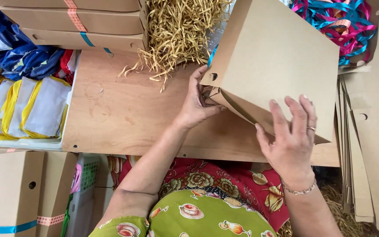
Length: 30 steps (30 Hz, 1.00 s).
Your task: Packing small pouches into a box and assembling a cardboard outer box by folding and tucking flaps.
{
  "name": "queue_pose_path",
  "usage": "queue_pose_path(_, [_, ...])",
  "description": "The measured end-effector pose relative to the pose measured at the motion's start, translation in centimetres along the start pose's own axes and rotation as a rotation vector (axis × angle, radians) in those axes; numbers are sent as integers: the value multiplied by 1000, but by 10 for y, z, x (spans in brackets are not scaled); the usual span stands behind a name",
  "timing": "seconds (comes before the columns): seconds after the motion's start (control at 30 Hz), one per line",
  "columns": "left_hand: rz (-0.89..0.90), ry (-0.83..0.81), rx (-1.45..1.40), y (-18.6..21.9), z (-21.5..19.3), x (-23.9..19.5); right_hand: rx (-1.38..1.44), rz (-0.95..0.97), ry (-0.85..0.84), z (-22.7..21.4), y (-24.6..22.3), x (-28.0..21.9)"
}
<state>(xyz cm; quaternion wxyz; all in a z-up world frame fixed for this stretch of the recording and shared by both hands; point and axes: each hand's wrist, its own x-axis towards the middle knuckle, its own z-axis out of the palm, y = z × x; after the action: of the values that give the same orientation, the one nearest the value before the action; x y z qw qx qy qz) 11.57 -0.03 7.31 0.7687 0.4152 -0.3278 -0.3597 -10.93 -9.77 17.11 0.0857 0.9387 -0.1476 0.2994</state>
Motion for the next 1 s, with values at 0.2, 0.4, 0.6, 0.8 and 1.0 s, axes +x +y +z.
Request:
queue_pose_path(0.2, [105,32,1,1,7,-7,-139,0,-259,14,1,11])
queue_pose_path(0.4, [109,22,-19,4,10,-10,-216,-12,-522,-2,12,0])
queue_pose_path(0.6, [108,56,-44,-6,13,-8,-315,-38,-376,0,36,-17])
queue_pose_path(0.8, [82,81,12,-5,16,-8,-217,-99,-181,8,45,-21])
queue_pose_path(1.0, [42,247,95,-17,24,-10,-205,-77,46,16,46,-26])
